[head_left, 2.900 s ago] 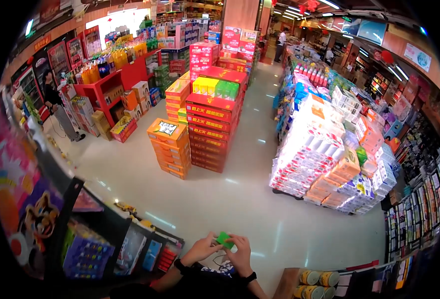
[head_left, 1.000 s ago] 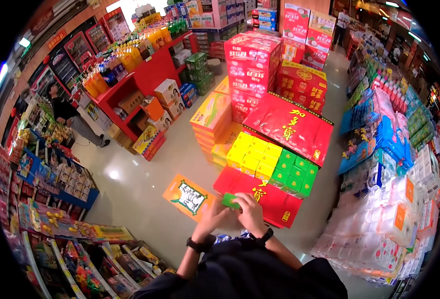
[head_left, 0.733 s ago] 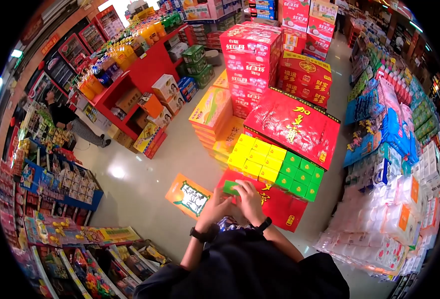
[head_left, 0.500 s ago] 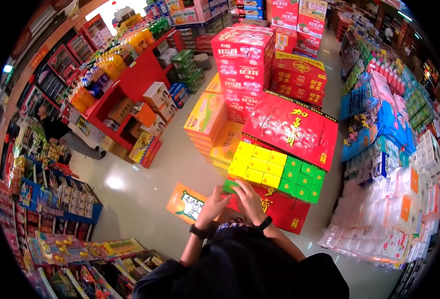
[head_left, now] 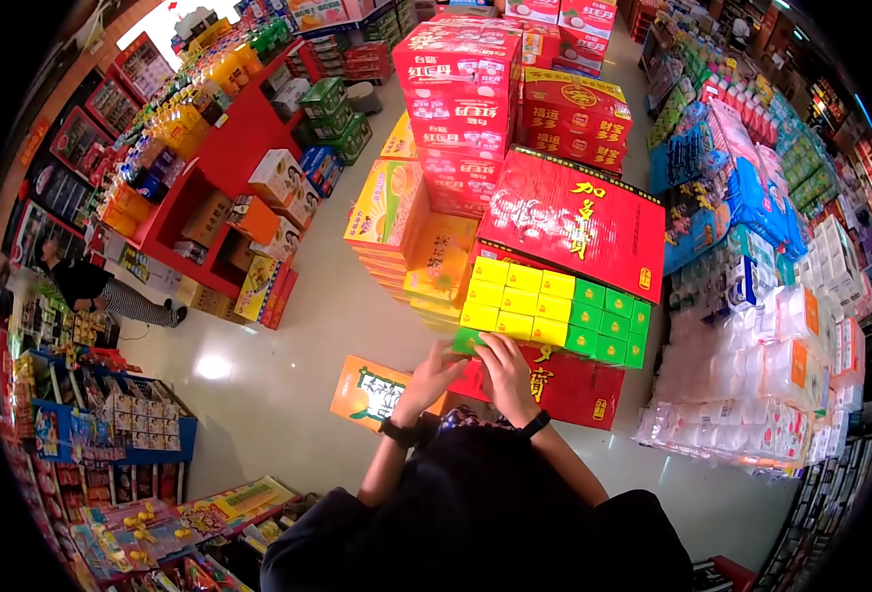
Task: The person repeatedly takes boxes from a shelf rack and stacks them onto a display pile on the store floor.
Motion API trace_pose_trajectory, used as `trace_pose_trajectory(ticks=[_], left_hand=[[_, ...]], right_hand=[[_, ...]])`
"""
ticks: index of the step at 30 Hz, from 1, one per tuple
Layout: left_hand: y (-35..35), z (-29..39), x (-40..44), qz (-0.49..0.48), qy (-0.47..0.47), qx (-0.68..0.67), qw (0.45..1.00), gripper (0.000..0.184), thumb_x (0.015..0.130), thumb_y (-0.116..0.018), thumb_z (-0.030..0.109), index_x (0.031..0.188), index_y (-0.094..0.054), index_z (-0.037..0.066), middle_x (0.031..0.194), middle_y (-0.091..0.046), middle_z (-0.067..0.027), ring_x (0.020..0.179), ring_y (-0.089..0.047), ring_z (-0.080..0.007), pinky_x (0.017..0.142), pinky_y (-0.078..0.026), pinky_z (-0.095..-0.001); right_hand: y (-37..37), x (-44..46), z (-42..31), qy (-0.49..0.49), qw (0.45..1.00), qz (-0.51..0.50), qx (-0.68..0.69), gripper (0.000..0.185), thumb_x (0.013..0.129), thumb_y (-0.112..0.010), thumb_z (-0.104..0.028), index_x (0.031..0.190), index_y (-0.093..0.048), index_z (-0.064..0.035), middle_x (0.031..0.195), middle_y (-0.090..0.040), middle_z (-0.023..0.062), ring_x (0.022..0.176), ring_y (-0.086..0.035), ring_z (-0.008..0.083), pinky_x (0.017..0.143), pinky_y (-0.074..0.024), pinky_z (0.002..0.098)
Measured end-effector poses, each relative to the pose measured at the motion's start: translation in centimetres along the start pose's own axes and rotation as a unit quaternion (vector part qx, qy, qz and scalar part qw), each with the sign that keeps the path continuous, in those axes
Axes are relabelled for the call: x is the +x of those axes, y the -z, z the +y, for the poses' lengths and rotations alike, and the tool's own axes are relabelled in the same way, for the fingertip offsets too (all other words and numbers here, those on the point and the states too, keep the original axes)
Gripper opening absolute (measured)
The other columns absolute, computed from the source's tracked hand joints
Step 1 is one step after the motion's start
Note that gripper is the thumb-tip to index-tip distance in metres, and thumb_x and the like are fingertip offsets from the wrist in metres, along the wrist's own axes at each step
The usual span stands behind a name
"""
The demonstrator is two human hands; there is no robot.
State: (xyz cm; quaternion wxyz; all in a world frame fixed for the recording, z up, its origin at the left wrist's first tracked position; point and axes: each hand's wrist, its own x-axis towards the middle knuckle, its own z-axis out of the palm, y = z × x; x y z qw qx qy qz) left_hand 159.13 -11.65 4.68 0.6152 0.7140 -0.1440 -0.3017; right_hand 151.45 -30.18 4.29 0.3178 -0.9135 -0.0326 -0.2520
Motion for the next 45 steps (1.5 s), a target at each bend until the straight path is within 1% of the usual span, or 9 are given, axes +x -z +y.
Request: trace_pose_trajectory(ticks=[7, 13, 17, 23, 31, 34, 37, 40, 45], left_hand=[[0.1, -1.7, 1.3, -0.042, 0.011, -0.074, 0.996, 0.056, 0.109, -0.070, 0.018, 0.155, -0.040, 0.004, 0.130, -0.076, -0.0186, 0.106, -0.075, -0.0213, 0.090, -0.060, -0.0344], [0.2, -2.5, 0.9, -0.029, 0.007, -0.019, 0.999, 0.059, 0.109, -0.069, 0.018, 0.159, -0.039, 0.006, 0.131, -0.076, -0.0193, 0.110, -0.075, -0.0225, 0.093, -0.059, -0.0355], [-0.4, -3.9, 0.9, -0.009, -0.037, 0.013, 0.999, 0.065, 0.107, -0.070, 0.018, 0.162, -0.037, 0.008, 0.138, -0.074, -0.0217, 0.117, -0.076, -0.0340, 0.101, -0.058, -0.0429], [-0.1, -3.2, -0.3, 0.000, -0.054, 0.121, 0.991, 0.066, 0.106, -0.071, 0.027, 0.160, -0.038, 0.008, 0.140, -0.072, -0.0251, 0.108, -0.077, -0.0412, 0.095, -0.061, -0.0479], [-3.2, -1.7, -3.5, 0.091, -0.056, 0.119, 0.987, 0.075, 0.104, -0.072, 0.022, 0.165, -0.030, 0.007, 0.147, -0.068, -0.0265, 0.106, -0.078, -0.0404, 0.094, -0.061, -0.0470], [-4.9, -0.4, -5.7, 0.120, -0.020, 0.111, 0.986, 0.073, 0.107, -0.071, 0.018, 0.166, -0.031, 0.003, 0.153, -0.063, -0.0256, 0.107, -0.076, -0.0311, 0.095, -0.061, -0.0389], [-6.9, -0.7, -7.5, 0.126, 0.007, 0.149, 0.981, 0.065, 0.108, -0.070, 0.019, 0.163, -0.040, 0.003, 0.146, -0.068, -0.0230, 0.106, -0.076, -0.0264, 0.094, -0.060, -0.0382], [-10.6, -1.4, -9.5, 0.151, 0.024, 0.217, 0.964, 0.050, 0.105, -0.071, 0.025, 0.148, -0.056, 0.005, 0.120, -0.079, -0.0195, 0.107, -0.079, -0.0332, 0.092, -0.061, -0.0432], [-19.5, -0.8, -13.8, 0.162, -0.021, 0.182, 0.970, 0.033, 0.109, -0.064, 0.027, 0.136, -0.066, 0.008, 0.121, -0.078, -0.0171, 0.113, -0.075, -0.0392, 0.094, -0.059, -0.0442]], right_hand=[[-0.3, -0.3, -0.5, -0.017, 1.000, -0.004, -0.017, 0.042, 0.079, -0.068, 0.013, 0.119, -0.073, 0.0020, 0.135, -0.071, 0.0148, 0.127, -0.066, 0.0378, 0.103, -0.0591, 0.0473], [-0.5, -1.4, -1.5, -0.026, 0.999, -0.011, -0.039, 0.045, 0.082, -0.070, 0.011, 0.127, -0.071, 0.0043, 0.142, -0.068, 0.0162, 0.131, -0.065, 0.0393, 0.107, -0.0585, 0.0471], [-0.5, -1.3, -1.7, -0.037, 0.998, -0.020, -0.035, 0.048, 0.083, -0.069, 0.011, 0.131, -0.070, 0.0046, 0.149, -0.064, 0.0168, 0.138, -0.061, 0.0387, 0.110, -0.0570, 0.0474], [1.4, -1.7, -4.6, -0.022, 0.999, -0.015, -0.040, 0.048, 0.084, -0.070, 0.009, 0.131, -0.069, 0.0007, 0.146, -0.065, 0.0152, 0.131, -0.064, 0.0384, 0.109, -0.0563, 0.0482], [5.2, -6.4, -5.6, -0.039, 0.999, -0.017, 0.018, 0.040, 0.088, -0.072, 0.005, 0.127, -0.070, -0.0023, 0.134, -0.070, 0.0147, 0.120, -0.068, 0.0378, 0.099, -0.0595, 0.0471], [6.7, -8.1, -5.0, -0.018, 0.999, -0.021, 0.047, 0.038, 0.089, -0.071, 0.004, 0.127, -0.070, -0.0026, 0.132, -0.070, 0.0159, 0.119, -0.069, 0.0386, 0.098, -0.0597, 0.0469], [8.3, -9.6, -3.7, 0.014, 0.996, -0.042, 0.083, 0.035, 0.089, -0.072, 0.004, 0.124, -0.071, -0.0025, 0.130, -0.071, 0.0149, 0.117, -0.070, 0.0383, 0.097, -0.0600, 0.0467], [10.1, -11.3, -1.7, 0.044, 0.990, -0.079, 0.109, 0.034, 0.087, -0.072, 0.005, 0.121, -0.073, -0.0025, 0.130, -0.071, 0.0122, 0.116, -0.071, 0.0367, 0.096, -0.0608, 0.0457], [13.3, -15.8, 2.3, 0.078, 0.973, -0.142, 0.167, 0.026, 0.089, -0.075, 0.002, 0.115, -0.074, -0.0020, 0.123, -0.074, 0.0126, 0.111, -0.072, 0.0381, 0.092, -0.0604, 0.0460]])
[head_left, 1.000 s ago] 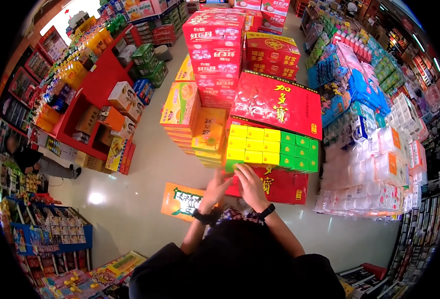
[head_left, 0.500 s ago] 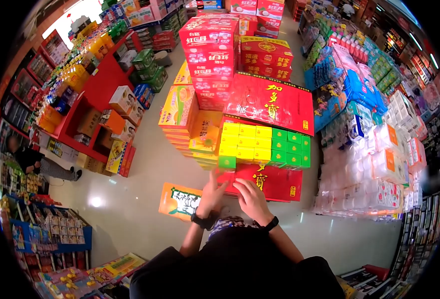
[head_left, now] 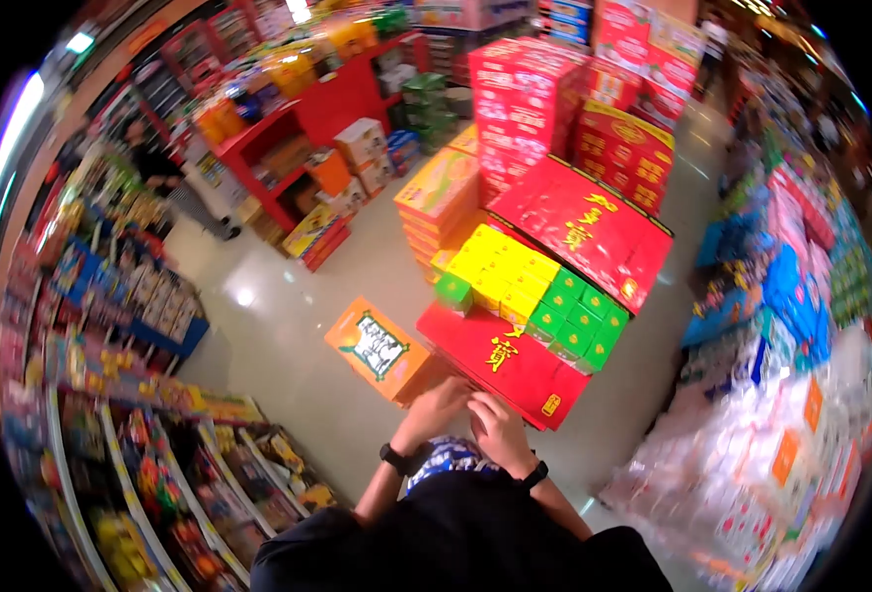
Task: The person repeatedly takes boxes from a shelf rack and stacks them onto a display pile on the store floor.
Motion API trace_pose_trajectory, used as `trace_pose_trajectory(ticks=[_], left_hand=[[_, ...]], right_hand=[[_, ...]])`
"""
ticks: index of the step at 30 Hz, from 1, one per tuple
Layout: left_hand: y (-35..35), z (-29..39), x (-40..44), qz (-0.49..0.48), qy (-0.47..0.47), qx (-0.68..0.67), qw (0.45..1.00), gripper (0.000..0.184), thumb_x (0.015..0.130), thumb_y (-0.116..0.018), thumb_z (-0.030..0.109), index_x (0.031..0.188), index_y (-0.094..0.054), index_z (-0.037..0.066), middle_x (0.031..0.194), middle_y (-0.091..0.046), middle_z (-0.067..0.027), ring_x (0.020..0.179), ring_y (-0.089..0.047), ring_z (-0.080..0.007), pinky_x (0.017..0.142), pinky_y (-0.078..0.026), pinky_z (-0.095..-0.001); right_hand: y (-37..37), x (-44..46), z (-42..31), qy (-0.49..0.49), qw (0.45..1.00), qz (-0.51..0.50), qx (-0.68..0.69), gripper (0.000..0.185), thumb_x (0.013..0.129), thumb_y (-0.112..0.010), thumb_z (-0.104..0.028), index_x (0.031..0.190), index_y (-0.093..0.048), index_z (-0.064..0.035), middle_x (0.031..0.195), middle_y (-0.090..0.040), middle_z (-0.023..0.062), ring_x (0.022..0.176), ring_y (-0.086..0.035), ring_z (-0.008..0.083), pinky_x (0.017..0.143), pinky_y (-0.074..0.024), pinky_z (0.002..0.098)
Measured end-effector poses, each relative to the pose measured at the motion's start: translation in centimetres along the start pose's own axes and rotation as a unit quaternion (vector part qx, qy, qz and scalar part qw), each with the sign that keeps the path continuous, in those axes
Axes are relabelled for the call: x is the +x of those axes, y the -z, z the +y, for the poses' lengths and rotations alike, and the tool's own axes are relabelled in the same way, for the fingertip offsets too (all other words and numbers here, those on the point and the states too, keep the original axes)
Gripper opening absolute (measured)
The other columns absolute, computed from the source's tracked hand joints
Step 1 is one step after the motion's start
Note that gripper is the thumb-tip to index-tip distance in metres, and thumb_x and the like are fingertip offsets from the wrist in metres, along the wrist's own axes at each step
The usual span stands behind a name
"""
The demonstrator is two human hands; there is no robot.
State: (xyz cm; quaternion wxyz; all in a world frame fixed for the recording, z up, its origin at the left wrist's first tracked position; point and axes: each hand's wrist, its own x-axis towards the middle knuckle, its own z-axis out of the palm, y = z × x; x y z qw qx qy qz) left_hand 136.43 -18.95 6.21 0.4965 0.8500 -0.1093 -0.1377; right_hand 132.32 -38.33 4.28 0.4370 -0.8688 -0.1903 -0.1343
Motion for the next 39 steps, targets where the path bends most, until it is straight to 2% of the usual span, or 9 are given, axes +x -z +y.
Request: trace_pose_trajectory(ticks=[2, 6, 12, 26, 29, 32, 33, 38, 39], left_hand=[[-3.3, -0.8, -3.0, 0.047, -0.033, -0.022, 0.998, 0.029, 0.110, -0.062, 0.027, 0.132, -0.067, 0.008, 0.118, -0.077, -0.0188, 0.111, -0.074, -0.0410, 0.093, -0.059, -0.0453], [-7.3, 0.2, -8.9, 0.059, 0.131, 0.077, 0.987, 0.030, 0.111, -0.058, 0.032, 0.129, -0.067, 0.010, 0.116, -0.075, -0.0237, 0.109, -0.072, -0.0467, 0.090, -0.058, -0.0509], [-9.6, 1.4, -17.3, 0.175, 0.179, -0.005, 0.968, 0.033, 0.109, -0.061, 0.026, 0.136, -0.067, 0.007, 0.124, -0.078, -0.0196, 0.117, -0.074, -0.0392, 0.096, -0.059, -0.0458], [-23.0, 3.1, -48.8, 0.528, 0.307, -0.094, 0.786, 0.038, 0.107, -0.067, 0.030, 0.138, -0.065, 0.008, 0.123, -0.079, -0.0173, 0.111, -0.077, -0.0349, 0.097, -0.060, -0.0442], [-27.5, 2.5, -56.5, 0.555, 0.324, -0.116, 0.757, 0.031, 0.107, -0.069, 0.028, 0.129, -0.065, 0.005, 0.117, -0.079, -0.0167, 0.106, -0.079, -0.0295, 0.091, -0.061, -0.0415], [-31.0, 4.0, -62.5, 0.608, 0.384, -0.181, 0.671, 0.030, 0.105, -0.071, 0.031, 0.114, -0.064, 0.003, 0.108, -0.078, -0.0159, 0.099, -0.078, -0.0327, 0.084, -0.059, -0.0430], [-32.1, 5.0, -64.4, 0.638, 0.375, -0.171, 0.650, 0.028, 0.103, -0.073, 0.027, 0.102, -0.059, 0.003, 0.103, -0.078, -0.0133, 0.091, -0.076, -0.0297, 0.080, -0.058, -0.0414], [-37.8, 6.6, -72.7, 0.744, 0.326, -0.167, 0.559, 0.028, 0.096, -0.076, 0.011, 0.089, -0.050, 0.004, 0.095, -0.073, -0.0118, 0.088, -0.072, -0.0259, 0.081, -0.057, -0.0369], [-39.1, 6.5, -73.9, 0.763, 0.314, -0.160, 0.542, 0.028, 0.095, -0.076, 0.009, 0.087, -0.050, 0.004, 0.095, -0.073, -0.0118, 0.089, -0.072, -0.0255, 0.081, -0.058, -0.0369]], right_hand=[[0.4, -2.0, 1.1, 0.025, 0.999, -0.010, 0.023, 0.021, 0.090, -0.076, 0.001, 0.110, -0.075, -0.0025, 0.119, -0.075, 0.0121, 0.107, -0.074, 0.0375, 0.091, -0.0607, 0.0454], [0.9, -4.6, 1.0, 0.045, 0.992, -0.104, 0.061, 0.014, 0.090, -0.077, -0.001, 0.104, -0.076, -0.0057, 0.112, -0.077, 0.0101, 0.104, -0.075, 0.0355, 0.087, -0.0609, 0.0437], [1.2, -7.0, -2.1, 0.115, 0.957, -0.244, 0.107, 0.012, 0.091, -0.073, -0.002, 0.103, -0.074, -0.0058, 0.109, -0.076, 0.0106, 0.105, -0.074, 0.0340, 0.089, -0.0603, 0.0428], [-5.4, -21.0, -19.0, 0.386, 0.759, -0.497, 0.167, 0.017, 0.093, -0.076, -0.011, 0.109, -0.071, -0.0085, 0.103, -0.074, 0.0106, 0.098, -0.074, 0.0321, 0.083, -0.0602, 0.0438], [-6.1, -27.8, -23.2, 0.393, 0.743, -0.509, 0.184, 0.017, 0.091, -0.078, -0.011, 0.104, -0.066, -0.0073, 0.099, -0.073, 0.0094, 0.096, -0.074, 0.0313, 0.081, -0.0600, 0.0425], [-6.3, -35.3, -26.6, 0.380, 0.722, -0.534, 0.220, 0.014, 0.090, -0.076, -0.007, 0.097, -0.064, -0.0074, 0.092, -0.069, 0.0104, 0.088, -0.071, 0.0337, 0.076, -0.0573, 0.0434], [-6.4, -37.6, -27.2, 0.394, 0.702, -0.547, 0.230, 0.012, 0.090, -0.075, -0.006, 0.096, -0.064, -0.0074, 0.091, -0.068, 0.0107, 0.087, -0.071, 0.0345, 0.075, -0.0567, 0.0438], [-7.8, -46.6, -32.3, 0.456, 0.609, -0.595, 0.258, 0.008, 0.091, -0.070, -0.003, 0.090, -0.064, -0.0071, 0.089, -0.066, 0.0108, 0.084, -0.068, 0.0375, 0.071, -0.0551, 0.0452], [-7.9, -47.8, -33.7, 0.443, 0.582, -0.628, 0.267, 0.009, 0.094, -0.067, -0.007, 0.088, -0.060, -0.0051, 0.088, -0.062, 0.0147, 0.082, -0.065, 0.0422, 0.070, -0.0524, 0.0515]])
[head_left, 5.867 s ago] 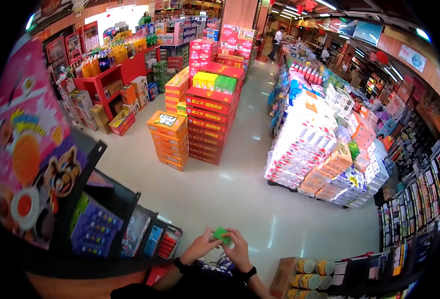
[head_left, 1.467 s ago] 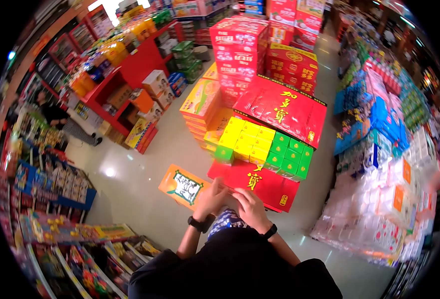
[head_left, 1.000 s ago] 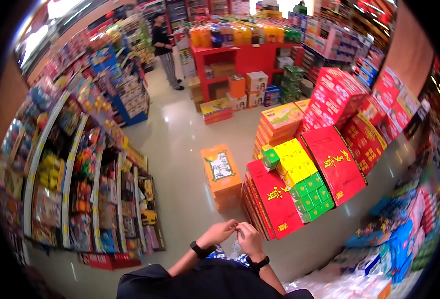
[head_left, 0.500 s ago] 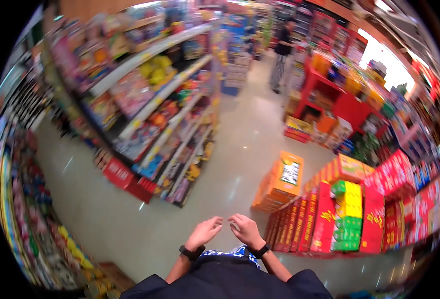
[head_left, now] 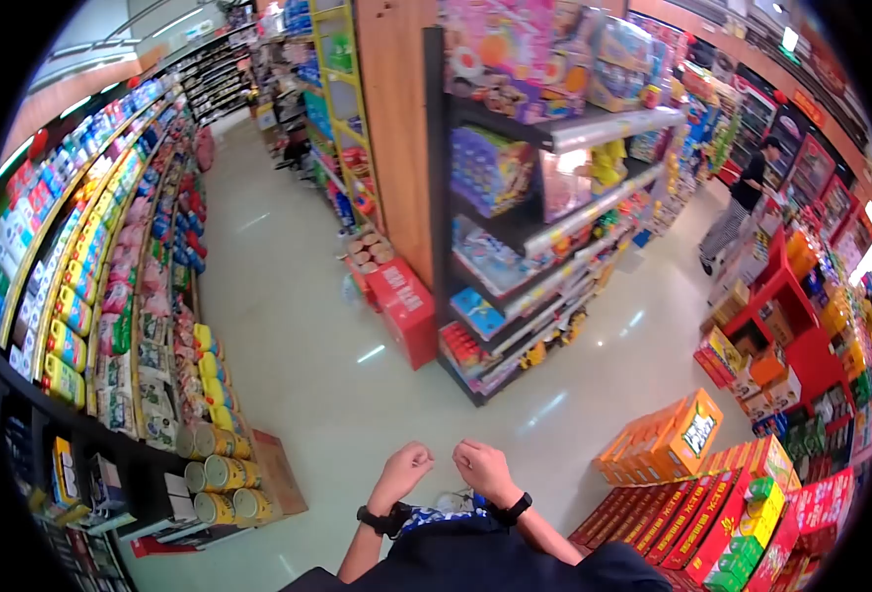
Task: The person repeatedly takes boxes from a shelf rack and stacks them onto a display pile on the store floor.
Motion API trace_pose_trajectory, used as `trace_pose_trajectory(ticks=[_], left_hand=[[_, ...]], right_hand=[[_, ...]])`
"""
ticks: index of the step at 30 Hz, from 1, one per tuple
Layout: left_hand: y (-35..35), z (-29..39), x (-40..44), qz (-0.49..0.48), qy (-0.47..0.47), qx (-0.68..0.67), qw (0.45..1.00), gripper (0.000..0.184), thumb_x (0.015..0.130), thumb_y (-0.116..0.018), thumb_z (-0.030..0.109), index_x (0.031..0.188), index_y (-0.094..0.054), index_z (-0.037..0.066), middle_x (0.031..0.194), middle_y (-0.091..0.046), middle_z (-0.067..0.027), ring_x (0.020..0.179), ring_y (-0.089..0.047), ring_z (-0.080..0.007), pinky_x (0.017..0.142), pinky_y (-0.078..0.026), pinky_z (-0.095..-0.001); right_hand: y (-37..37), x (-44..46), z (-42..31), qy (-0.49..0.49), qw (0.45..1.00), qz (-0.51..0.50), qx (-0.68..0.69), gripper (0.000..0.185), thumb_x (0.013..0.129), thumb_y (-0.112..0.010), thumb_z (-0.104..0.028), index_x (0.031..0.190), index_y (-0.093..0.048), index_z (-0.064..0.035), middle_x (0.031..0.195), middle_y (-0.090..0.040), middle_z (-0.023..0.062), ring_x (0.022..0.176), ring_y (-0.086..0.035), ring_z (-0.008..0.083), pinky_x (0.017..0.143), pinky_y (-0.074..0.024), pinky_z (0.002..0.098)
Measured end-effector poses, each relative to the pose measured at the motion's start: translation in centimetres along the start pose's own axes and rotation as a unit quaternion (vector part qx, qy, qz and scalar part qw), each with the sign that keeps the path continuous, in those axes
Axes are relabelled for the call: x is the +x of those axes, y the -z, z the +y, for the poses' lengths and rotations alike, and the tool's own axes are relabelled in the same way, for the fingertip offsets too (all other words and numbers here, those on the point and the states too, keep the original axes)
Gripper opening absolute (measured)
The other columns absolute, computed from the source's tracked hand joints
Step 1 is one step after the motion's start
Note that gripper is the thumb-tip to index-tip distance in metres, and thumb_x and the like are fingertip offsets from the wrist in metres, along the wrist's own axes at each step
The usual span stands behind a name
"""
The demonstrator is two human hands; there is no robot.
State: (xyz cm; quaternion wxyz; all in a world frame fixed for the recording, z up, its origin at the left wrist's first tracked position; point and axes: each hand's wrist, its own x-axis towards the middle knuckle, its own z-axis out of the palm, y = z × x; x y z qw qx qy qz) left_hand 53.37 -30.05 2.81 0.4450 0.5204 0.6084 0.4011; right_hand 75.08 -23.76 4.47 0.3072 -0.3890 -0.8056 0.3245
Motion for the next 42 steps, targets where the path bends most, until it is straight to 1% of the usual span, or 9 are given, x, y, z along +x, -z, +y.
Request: trace_pose_trajectory(ticks=[6, 11, 21, 24, 27, 32, 36, 39, 42], left_hand=[[6.5, -6.2, -0.5, 0.133, 0.051, -0.110, 0.984, 0.026, 0.092, -0.074, -0.001, 0.085, -0.049, 0.003, 0.095, -0.072, -0.0118, 0.088, -0.072, -0.0234, 0.080, -0.057, -0.0350], [12.6, -9.7, 2.1, 0.169, 0.029, -0.045, 0.984, 0.025, 0.095, -0.073, 0.003, 0.084, -0.050, 0.003, 0.091, -0.068, -0.0110, 0.084, -0.070, -0.0247, 0.078, -0.056, -0.0363], [31.3, -6.4, 12.3, 0.226, 0.077, 0.049, 0.970, 0.022, 0.098, -0.073, 0.011, 0.086, -0.057, 0.002, 0.080, -0.060, -0.0107, 0.074, -0.062, -0.0250, 0.071, -0.052, -0.0372], [34.2, -6.9, 14.5, 0.249, 0.059, -0.018, 0.967, 0.024, 0.098, -0.075, 0.010, 0.085, -0.056, 0.002, 0.076, -0.059, -0.0064, 0.071, -0.058, -0.0173, 0.068, -0.052, -0.0359], [36.8, -9.6, 16.9, 0.227, 0.095, -0.053, 0.968, 0.027, 0.099, -0.075, 0.007, 0.084, -0.053, 0.002, 0.077, -0.059, -0.0051, 0.077, -0.060, -0.0117, 0.074, -0.054, -0.0319], [43.2, -12.3, 23.6, 0.184, 0.054, -0.104, 0.976, 0.032, 0.099, -0.075, 0.010, 0.082, -0.050, 0.003, 0.076, -0.054, -0.0048, 0.072, -0.051, -0.0159, 0.070, -0.050, -0.0332], [51.9, -12.7, 30.8, 0.153, 0.033, -0.043, 0.987, 0.037, 0.098, -0.077, 0.012, 0.082, -0.044, 0.003, 0.077, -0.052, -0.0108, 0.071, -0.051, -0.0200, 0.071, -0.050, -0.0361], [58.2, -11.7, 36.1, 0.149, -0.009, -0.017, 0.989, 0.038, 0.098, -0.077, 0.011, 0.082, -0.044, 0.003, 0.077, -0.053, -0.0113, 0.072, -0.052, -0.0204, 0.070, -0.050, -0.0361], [63.8, -10.5, 41.0, 0.111, 0.008, -0.008, 0.994, 0.038, 0.099, -0.075, 0.004, 0.081, -0.041, 0.004, 0.085, -0.065, -0.0089, 0.077, -0.060, -0.0162, 0.071, -0.052, -0.0330]], right_hand=[[-6.7, 9.7, -0.5, 0.103, 0.990, -0.094, -0.020, 0.010, 0.095, -0.066, -0.014, 0.089, -0.064, -0.0070, 0.090, -0.063, 0.0131, 0.085, -0.065, 0.0405, 0.070, -0.0520, 0.0504], [-11.4, 18.9, -0.9, 0.111, 0.987, -0.116, 0.016, 0.010, 0.096, -0.067, -0.015, 0.090, -0.065, -0.0068, 0.089, -0.065, 0.0137, 0.084, -0.067, 0.0393, 0.070, -0.0529, 0.0487], [-21.6, 38.9, -6.4, 0.151, 0.975, -0.127, 0.099, 0.024, 0.096, -0.077, -0.015, 0.085, -0.059, -0.0045, 0.081, -0.060, 0.0131, 0.075, -0.063, 0.0373, 0.066, -0.0488, 0.0453], [-23.5, 42.6, -7.4, 0.159, 0.972, -0.153, 0.086, 0.029, 0.096, -0.078, -0.017, 0.083, -0.055, -0.0050, 0.080, -0.058, 0.0130, 0.073, -0.061, 0.0378, 0.064, -0.0471, 0.0456], [-25.2, 46.4, -7.0, 0.139, 0.973, -0.171, 0.066, 0.033, 0.096, -0.079, -0.016, 0.082, -0.051, -0.0046, 0.079, -0.058, 0.0134, 0.073, -0.060, 0.0380, 0.063, -0.0469, 0.0458], [-27.8, 55.0, -5.2, 0.088, 0.985, -0.132, 0.063, 0.035, 0.096, -0.079, -0.016, 0.081, -0.050, -0.0039, 0.078, -0.058, 0.0157, 0.072, -0.060, 0.0409, 0.062, -0.0449, 0.0468], [-28.9, 63.8, -7.0, 0.074, 0.996, -0.052, 0.016, 0.036, 0.094, -0.083, -0.017, 0.082, -0.052, -0.0043, 0.074, -0.054, 0.0160, 0.070, -0.059, 0.0397, 0.061, -0.0430, 0.0478], [-30.1, 69.3, -8.4, 0.061, 0.998, 0.010, -0.002, 0.037, 0.093, -0.084, -0.018, 0.081, -0.051, -0.0047, 0.073, -0.053, 0.0160, 0.068, -0.057, 0.0393, 0.060, -0.0423, 0.0478], [-30.8, 73.7, -9.0, 0.025, 0.998, 0.003, -0.049, 0.025, 0.096, -0.076, -0.018, 0.086, -0.059, -0.0033, 0.082, -0.064, 0.0173, 0.080, -0.064, 0.0429, 0.067, -0.0478, 0.0527]])
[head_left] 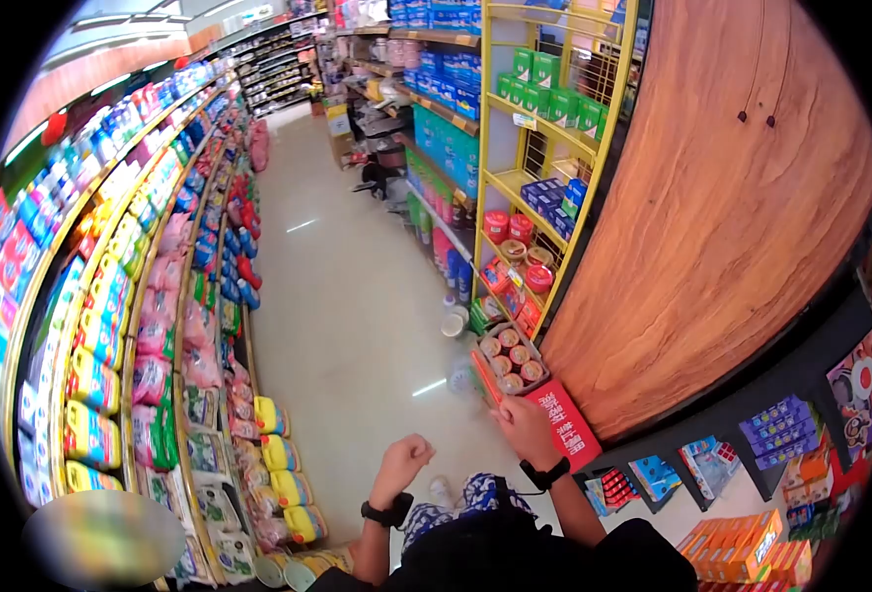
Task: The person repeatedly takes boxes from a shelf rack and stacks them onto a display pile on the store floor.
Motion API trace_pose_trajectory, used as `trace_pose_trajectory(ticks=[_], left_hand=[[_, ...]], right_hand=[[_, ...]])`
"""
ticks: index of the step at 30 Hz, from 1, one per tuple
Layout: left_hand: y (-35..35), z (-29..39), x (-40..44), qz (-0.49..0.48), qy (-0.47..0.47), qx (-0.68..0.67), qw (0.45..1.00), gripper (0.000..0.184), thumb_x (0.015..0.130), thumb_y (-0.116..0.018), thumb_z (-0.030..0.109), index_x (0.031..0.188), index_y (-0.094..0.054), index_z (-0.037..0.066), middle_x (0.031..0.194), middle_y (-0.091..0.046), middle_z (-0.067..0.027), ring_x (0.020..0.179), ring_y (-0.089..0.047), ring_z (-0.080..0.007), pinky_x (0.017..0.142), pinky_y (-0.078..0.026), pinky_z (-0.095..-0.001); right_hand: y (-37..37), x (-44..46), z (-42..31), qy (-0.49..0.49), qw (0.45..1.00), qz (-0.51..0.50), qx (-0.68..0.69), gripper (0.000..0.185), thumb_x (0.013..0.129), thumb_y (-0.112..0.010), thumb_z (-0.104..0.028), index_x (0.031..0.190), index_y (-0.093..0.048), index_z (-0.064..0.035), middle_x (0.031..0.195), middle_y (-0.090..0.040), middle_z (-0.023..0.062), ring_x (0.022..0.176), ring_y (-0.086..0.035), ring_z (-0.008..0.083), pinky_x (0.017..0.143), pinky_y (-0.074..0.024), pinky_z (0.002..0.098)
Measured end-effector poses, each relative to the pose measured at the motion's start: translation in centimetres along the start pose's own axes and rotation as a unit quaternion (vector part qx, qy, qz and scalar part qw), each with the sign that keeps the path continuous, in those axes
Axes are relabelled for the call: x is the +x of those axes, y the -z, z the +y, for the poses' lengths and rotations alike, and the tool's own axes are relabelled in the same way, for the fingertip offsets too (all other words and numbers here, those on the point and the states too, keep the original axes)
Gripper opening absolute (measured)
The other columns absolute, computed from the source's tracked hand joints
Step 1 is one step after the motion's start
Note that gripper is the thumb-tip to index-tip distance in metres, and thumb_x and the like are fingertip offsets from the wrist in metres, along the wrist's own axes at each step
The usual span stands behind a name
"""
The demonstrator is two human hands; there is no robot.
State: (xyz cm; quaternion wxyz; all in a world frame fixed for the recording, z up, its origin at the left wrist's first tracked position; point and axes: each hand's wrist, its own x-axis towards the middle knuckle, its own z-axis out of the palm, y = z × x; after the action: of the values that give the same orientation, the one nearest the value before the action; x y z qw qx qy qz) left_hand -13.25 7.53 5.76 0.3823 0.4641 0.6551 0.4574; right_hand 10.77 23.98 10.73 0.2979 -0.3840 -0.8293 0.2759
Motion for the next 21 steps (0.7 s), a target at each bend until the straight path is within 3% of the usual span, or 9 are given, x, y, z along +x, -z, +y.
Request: trace_pose_trajectory(ticks=[2, 6, 11, 17, 21], left_hand=[[2.2, 0.5, 3.2, -0.013, -0.011, 0.030, 0.999, 0.040, 0.099, -0.075, 0.001, 0.080, -0.040, 0.005, 0.090, -0.070, -0.0083, 0.078, -0.062, -0.0142, 0.071, -0.053, -0.0314], [4.7, 1.4, 8.4, -0.040, -0.026, -0.061, 0.997, 0.040, 0.099, -0.075, 0.002, 0.080, -0.040, 0.005, 0.091, -0.069, -0.0077, 0.079, -0.062, -0.0139, 0.071, -0.052, -0.0310], [6.3, 1.5, 16.2, -0.079, -0.021, -0.065, 0.995, 0.039, 0.099, -0.077, 0.005, 0.082, -0.042, 0.003, 0.088, -0.065, -0.0064, 0.078, -0.059, -0.0133, 0.073, -0.051, -0.0313], [8.2, 5.0, 29.0, -0.135, -0.103, 0.061, 0.984, 0.037, 0.098, -0.078, 0.007, 0.083, -0.044, 0.001, 0.086, -0.063, -0.0106, 0.075, -0.058, -0.0230, 0.073, -0.051, -0.0351], [8.1, 8.2, 37.5, -0.159, -0.157, 0.045, 0.974, 0.035, 0.096, -0.078, 0.007, 0.083, -0.047, 0.000, 0.086, -0.062, -0.0129, 0.076, -0.057, -0.0267, 0.074, -0.051, -0.0361]], right_hand=[[-0.6, 1.8, -0.7, -0.021, 1.000, 0.023, 0.001, 0.029, 0.096, -0.078, -0.019, 0.084, -0.057, -0.0032, 0.080, -0.062, 0.0177, 0.078, -0.063, 0.0433, 0.065, -0.0470, 0.0528], [-3.6, 5.3, 0.2, -0.026, 0.997, 0.069, -0.003, 0.042, 0.090, -0.088, -0.020, 0.079, -0.051, -0.0052, 0.071, -0.052, 0.0159, 0.065, -0.056, 0.0397, 0.057, -0.0424, 0.0467], [-6.5, 10.8, 3.8, -0.037, 0.996, 0.077, -0.009, 0.043, 0.089, -0.090, -0.019, 0.078, -0.051, -0.0054, 0.069, -0.052, 0.0146, 0.062, -0.055, 0.0376, 0.056, -0.0422, 0.0458], [-5.1, 21.0, 5.7, -0.050, 0.989, 0.136, -0.033, 0.039, 0.091, -0.083, -0.020, 0.077, -0.050, -0.0051, 0.072, -0.057, 0.0174, 0.069, -0.060, 0.0418, 0.059, -0.0434, 0.0492], [-4.3, 27.8, 7.9, -0.058, 0.981, 0.183, -0.013, 0.037, 0.092, -0.080, -0.017, 0.075, -0.049, -0.0054, 0.072, -0.057, 0.0170, 0.068, -0.060, 0.0414, 0.059, -0.0432, 0.0495]])
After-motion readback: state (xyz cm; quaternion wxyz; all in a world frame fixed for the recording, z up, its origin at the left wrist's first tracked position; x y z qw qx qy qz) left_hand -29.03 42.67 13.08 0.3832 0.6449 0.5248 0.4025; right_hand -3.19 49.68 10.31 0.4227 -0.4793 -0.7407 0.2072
